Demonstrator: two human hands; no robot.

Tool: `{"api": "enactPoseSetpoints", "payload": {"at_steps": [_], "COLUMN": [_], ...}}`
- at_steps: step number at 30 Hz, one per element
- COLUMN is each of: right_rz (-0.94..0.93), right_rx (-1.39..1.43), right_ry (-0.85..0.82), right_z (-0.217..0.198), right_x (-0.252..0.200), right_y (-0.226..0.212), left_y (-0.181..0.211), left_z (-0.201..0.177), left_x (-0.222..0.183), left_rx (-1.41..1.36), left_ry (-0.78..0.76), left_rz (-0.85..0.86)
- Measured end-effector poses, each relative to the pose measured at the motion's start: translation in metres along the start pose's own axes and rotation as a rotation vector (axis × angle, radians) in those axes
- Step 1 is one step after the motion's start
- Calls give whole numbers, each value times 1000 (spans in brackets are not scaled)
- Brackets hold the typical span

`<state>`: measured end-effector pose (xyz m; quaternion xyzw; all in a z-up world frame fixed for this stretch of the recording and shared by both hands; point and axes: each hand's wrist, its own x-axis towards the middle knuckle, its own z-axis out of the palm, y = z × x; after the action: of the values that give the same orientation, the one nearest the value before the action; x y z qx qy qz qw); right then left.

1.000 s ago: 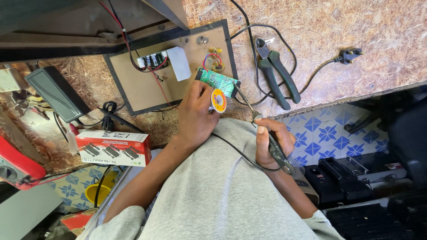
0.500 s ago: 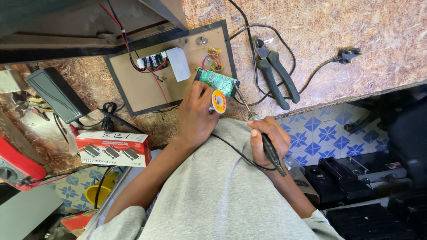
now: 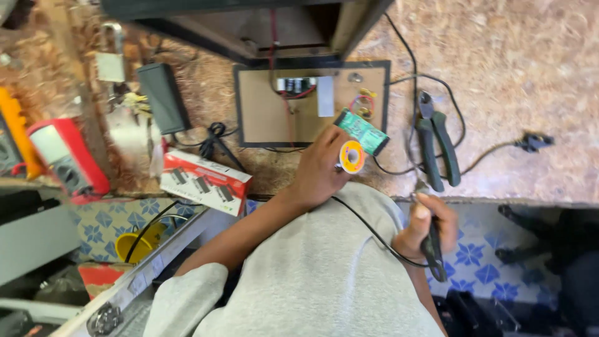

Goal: Soldering electronic components onto a circuit board and filing a metal tool.

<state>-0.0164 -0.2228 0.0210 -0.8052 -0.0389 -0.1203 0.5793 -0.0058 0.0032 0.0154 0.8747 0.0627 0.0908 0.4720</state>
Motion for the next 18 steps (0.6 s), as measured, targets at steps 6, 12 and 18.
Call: {"api": "enactPoseSetpoints", "payload": {"at_steps": [6, 12, 18], "right_rz": [-203, -233, -444], "right_rx": [61, 102, 0], "right_ry": [221, 118, -3], "right_z": [23, 12, -2], "right_x": [9, 7, 3], "right_y": [-27, -43, -55], "left_y": [-21, -45, -116], "left_z": [-46, -130, -162], "left_x": [-57, -52, -24], "left_rx": [-57, 320, 676], "left_ry": [331, 620, 453], "left_rz": [-19, -293, -280]}}
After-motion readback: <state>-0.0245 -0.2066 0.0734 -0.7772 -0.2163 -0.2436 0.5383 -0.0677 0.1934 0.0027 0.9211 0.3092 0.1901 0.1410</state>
